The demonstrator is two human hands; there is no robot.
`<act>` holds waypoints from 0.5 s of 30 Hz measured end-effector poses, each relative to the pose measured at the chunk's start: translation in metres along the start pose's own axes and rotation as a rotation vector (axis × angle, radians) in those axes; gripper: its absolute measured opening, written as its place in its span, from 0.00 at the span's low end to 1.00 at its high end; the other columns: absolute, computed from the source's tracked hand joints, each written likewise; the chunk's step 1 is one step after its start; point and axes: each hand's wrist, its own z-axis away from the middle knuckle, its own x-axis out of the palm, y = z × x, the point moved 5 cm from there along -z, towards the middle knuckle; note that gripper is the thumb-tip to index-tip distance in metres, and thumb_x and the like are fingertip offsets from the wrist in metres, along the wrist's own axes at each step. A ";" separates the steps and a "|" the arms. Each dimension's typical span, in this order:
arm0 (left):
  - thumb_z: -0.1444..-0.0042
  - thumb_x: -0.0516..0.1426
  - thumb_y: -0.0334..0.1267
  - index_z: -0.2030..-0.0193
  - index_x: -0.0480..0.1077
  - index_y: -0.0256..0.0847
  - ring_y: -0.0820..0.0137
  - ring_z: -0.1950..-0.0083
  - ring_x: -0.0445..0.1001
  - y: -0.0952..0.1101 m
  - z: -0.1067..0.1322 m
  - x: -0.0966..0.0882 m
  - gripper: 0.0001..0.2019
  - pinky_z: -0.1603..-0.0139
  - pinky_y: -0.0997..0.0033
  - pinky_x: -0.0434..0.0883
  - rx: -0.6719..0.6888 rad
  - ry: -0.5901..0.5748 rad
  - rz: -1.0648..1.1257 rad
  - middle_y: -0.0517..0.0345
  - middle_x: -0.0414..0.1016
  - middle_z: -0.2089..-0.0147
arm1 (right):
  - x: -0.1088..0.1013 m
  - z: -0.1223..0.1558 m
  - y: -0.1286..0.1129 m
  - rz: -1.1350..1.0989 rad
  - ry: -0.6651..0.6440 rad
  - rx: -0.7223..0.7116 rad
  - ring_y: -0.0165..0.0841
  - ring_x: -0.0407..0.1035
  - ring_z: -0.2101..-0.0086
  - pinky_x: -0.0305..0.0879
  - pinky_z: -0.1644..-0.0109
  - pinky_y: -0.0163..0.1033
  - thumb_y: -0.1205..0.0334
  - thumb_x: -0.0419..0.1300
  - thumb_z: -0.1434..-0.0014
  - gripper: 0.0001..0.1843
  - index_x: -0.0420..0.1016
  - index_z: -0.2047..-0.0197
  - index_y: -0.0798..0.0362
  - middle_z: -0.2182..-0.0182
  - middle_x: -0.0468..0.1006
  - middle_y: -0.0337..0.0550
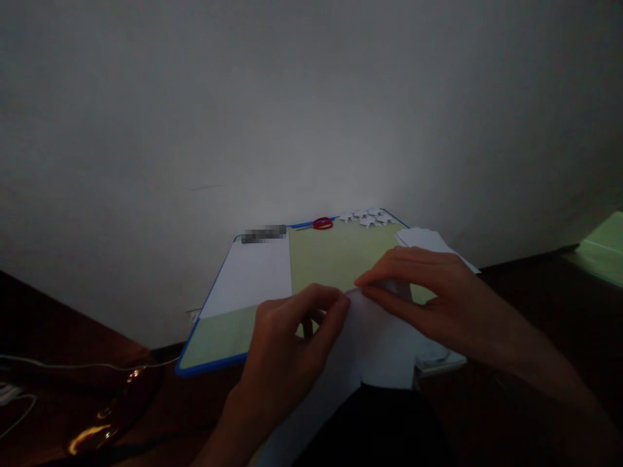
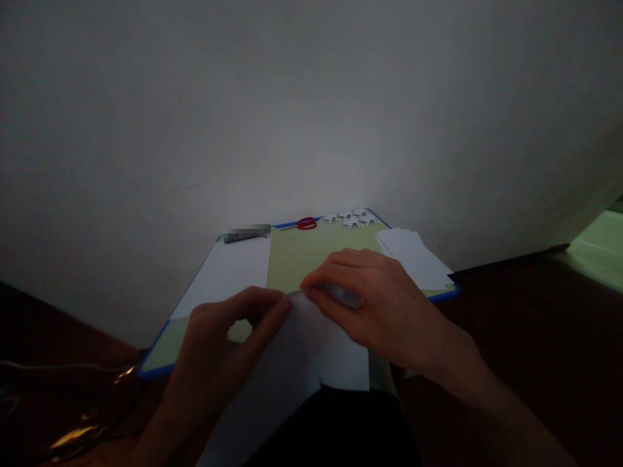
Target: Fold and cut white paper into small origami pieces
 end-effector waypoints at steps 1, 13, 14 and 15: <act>0.36 0.64 0.30 0.65 0.78 0.43 0.79 0.74 0.76 0.001 0.000 0.000 0.06 0.71 0.81 0.70 0.008 0.007 -0.010 0.70 0.80 0.74 | 0.000 -0.002 -0.001 -0.017 -0.012 0.001 0.33 0.77 0.61 0.70 0.54 0.40 0.63 0.65 0.32 0.04 0.82 0.58 0.49 0.62 0.85 0.38; 0.41 0.63 0.25 0.62 0.78 0.40 0.81 0.74 0.76 0.010 0.000 -0.004 0.06 0.69 0.84 0.72 0.102 0.092 0.003 0.68 0.80 0.72 | 0.001 -0.012 -0.009 -0.087 -0.052 0.005 0.27 0.73 0.67 0.65 0.60 0.35 0.70 0.66 0.38 0.05 0.80 0.64 0.51 0.69 0.82 0.32; 0.41 0.63 0.25 0.62 0.78 0.40 0.81 0.74 0.76 0.011 0.000 -0.004 0.06 0.69 0.84 0.72 0.107 0.095 0.005 0.69 0.80 0.72 | 0.000 -0.012 -0.010 -0.082 -0.056 0.010 0.27 0.73 0.67 0.64 0.60 0.35 0.71 0.66 0.39 0.06 0.80 0.65 0.50 0.69 0.82 0.32; 0.41 0.63 0.24 0.62 0.78 0.40 0.81 0.74 0.75 0.012 0.000 -0.004 0.06 0.69 0.84 0.72 0.109 0.101 0.007 0.69 0.79 0.72 | 0.000 -0.012 -0.011 -0.074 -0.057 0.012 0.27 0.73 0.67 0.64 0.60 0.35 0.71 0.66 0.39 0.06 0.80 0.65 0.50 0.69 0.82 0.32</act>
